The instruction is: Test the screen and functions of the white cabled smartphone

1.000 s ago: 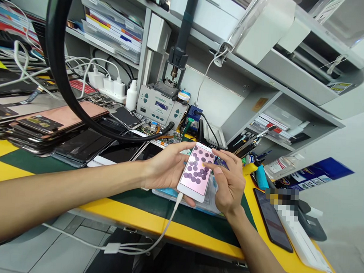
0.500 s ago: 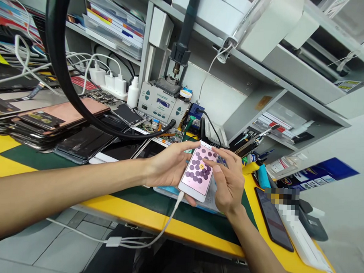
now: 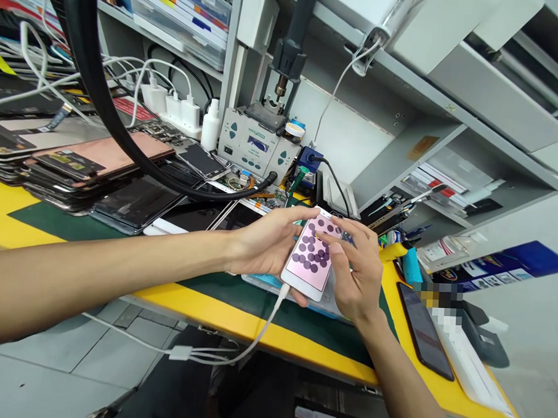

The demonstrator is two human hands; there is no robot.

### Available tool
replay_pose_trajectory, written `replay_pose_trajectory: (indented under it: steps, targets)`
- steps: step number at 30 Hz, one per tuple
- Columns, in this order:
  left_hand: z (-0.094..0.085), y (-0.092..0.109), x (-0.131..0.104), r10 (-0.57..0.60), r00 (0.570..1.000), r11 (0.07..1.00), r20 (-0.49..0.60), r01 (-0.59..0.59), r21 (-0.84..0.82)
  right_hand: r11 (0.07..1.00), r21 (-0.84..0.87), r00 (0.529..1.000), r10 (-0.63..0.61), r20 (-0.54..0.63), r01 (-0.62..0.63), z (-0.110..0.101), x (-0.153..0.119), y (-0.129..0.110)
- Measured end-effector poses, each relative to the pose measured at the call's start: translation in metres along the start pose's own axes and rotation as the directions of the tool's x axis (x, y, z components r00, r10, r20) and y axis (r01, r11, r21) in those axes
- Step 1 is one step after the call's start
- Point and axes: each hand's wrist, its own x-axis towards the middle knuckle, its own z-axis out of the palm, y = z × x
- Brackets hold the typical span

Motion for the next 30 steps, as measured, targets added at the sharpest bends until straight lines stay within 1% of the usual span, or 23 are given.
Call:
replay_pose_trajectory:
  steps: [12,19,30]
  targets:
    - [-0.0005,-0.0006,0.0000,0.000,1.000,1.000,0.012,0.000,0.001,0.999,0.033,0.999,-0.002,-0.036,0.004,-0.0016,-0.0017,-0.0028]
    - [0.0005,0.0001,-0.0003,0.000,1.000,1.000,0.003,0.000,0.005,1.000,-0.002,1.000,-0.014,-0.015,0.014,-0.0019,-0.0004,-0.0036]
    - [0.0002,0.0000,-0.0001,0.000,1.000,1.000,0.014,0.000,0.005,1.000,0.023,1.000,0.013,-0.021,-0.013,-0.0015,-0.0026,-0.0027]
